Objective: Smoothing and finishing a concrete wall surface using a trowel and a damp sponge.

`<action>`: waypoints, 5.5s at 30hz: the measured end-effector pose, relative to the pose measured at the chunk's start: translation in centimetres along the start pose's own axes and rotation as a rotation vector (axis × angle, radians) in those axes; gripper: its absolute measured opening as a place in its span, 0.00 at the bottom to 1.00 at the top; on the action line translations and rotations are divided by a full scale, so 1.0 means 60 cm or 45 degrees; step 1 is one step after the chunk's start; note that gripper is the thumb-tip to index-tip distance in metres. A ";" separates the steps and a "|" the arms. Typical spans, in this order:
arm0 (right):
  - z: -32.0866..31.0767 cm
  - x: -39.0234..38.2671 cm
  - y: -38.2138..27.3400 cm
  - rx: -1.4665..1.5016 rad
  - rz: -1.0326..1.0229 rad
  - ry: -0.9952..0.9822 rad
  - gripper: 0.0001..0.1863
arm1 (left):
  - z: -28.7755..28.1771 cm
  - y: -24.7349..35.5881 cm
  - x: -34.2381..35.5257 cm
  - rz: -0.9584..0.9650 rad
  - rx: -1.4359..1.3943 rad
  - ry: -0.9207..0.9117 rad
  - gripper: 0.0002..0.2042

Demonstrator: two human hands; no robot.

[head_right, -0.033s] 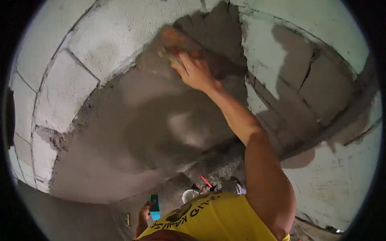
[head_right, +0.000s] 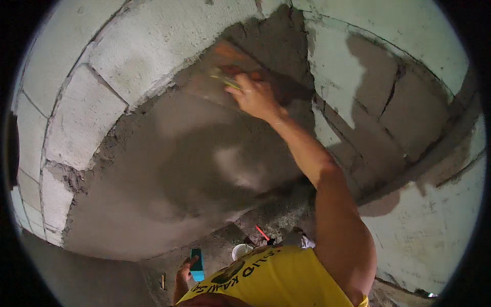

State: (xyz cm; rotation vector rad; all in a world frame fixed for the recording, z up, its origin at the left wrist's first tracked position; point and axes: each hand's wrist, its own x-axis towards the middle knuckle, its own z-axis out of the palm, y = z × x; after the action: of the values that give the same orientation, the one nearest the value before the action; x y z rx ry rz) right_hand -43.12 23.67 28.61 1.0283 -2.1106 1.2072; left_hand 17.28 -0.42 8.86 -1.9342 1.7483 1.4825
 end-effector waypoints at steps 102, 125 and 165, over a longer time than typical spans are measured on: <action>-0.018 -0.062 0.202 0.081 0.106 0.368 0.19 | 0.046 0.040 0.047 -0.095 0.041 -0.434 0.42; 0.199 -0.231 0.166 1.282 1.316 1.101 0.14 | 0.265 0.476 -0.086 0.715 1.046 -0.969 0.38; 0.111 -0.172 0.197 1.636 1.208 1.232 0.20 | 0.293 0.396 -0.021 0.848 0.222 -0.493 0.35</action>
State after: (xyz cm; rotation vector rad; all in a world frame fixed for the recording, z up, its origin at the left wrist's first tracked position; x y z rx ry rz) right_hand -46.82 25.45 12.08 -0.4154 -0.7963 2.8416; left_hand -11.67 4.67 12.35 -0.9217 2.3283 1.6551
